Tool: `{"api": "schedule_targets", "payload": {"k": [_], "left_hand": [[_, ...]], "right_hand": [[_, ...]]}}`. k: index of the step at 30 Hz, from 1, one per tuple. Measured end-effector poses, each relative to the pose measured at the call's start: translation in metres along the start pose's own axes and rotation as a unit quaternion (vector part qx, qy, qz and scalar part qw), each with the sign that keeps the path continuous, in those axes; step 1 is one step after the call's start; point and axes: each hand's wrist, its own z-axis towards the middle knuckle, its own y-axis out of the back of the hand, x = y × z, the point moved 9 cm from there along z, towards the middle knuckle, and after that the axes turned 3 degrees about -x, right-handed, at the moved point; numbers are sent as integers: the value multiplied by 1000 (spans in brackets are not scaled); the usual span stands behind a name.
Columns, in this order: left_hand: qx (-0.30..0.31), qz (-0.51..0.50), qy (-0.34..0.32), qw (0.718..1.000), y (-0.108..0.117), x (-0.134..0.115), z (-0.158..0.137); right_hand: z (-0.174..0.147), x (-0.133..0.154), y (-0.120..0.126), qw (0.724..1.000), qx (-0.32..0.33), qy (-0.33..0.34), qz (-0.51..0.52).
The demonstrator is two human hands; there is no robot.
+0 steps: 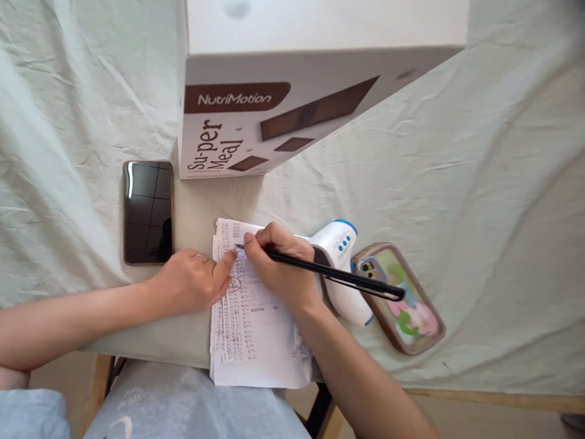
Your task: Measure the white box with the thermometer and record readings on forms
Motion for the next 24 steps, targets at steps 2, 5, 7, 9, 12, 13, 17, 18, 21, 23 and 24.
{"api": "schedule_targets", "payload": {"k": [2,5,7,9,12,13,17,18,21,23,24], "left_hand": [[7,3,1,1000,-1,1,1],[20,1,3,1000,-3,1,2],[23,-4,5,1000,-4,1,3],[26,-8,6,1000,-4,1,3],[28,-5,4,1000,-4,1,3],[27,-3,2,1000,-4,1,3],[18,-1,-3,1000,-2,1,4],[17,1,-2,1000,-2,2,4],[15,4,-3,1000,-2,2,4],[13,3,-5,1000,-2,1,4],[14,2,-5,1000,-2,1,4]], "right_hand": [[1,1,0,1000,1,13,1],[2,2,1,1000,5,19,8],[3,2,2,1000,2,17,14],[3,4,3,1000,-4,20,15],[3,5,3,1000,-2,28,7],[3,6,3,1000,-1,30,6],[3,6,4,999,-9,32,24],[4,5,4,999,-9,26,30],[5,1,4,999,-7,-3,39],[5,0,5,999,-9,-13,40],[5,0,6,999,-9,-15,38]]}}
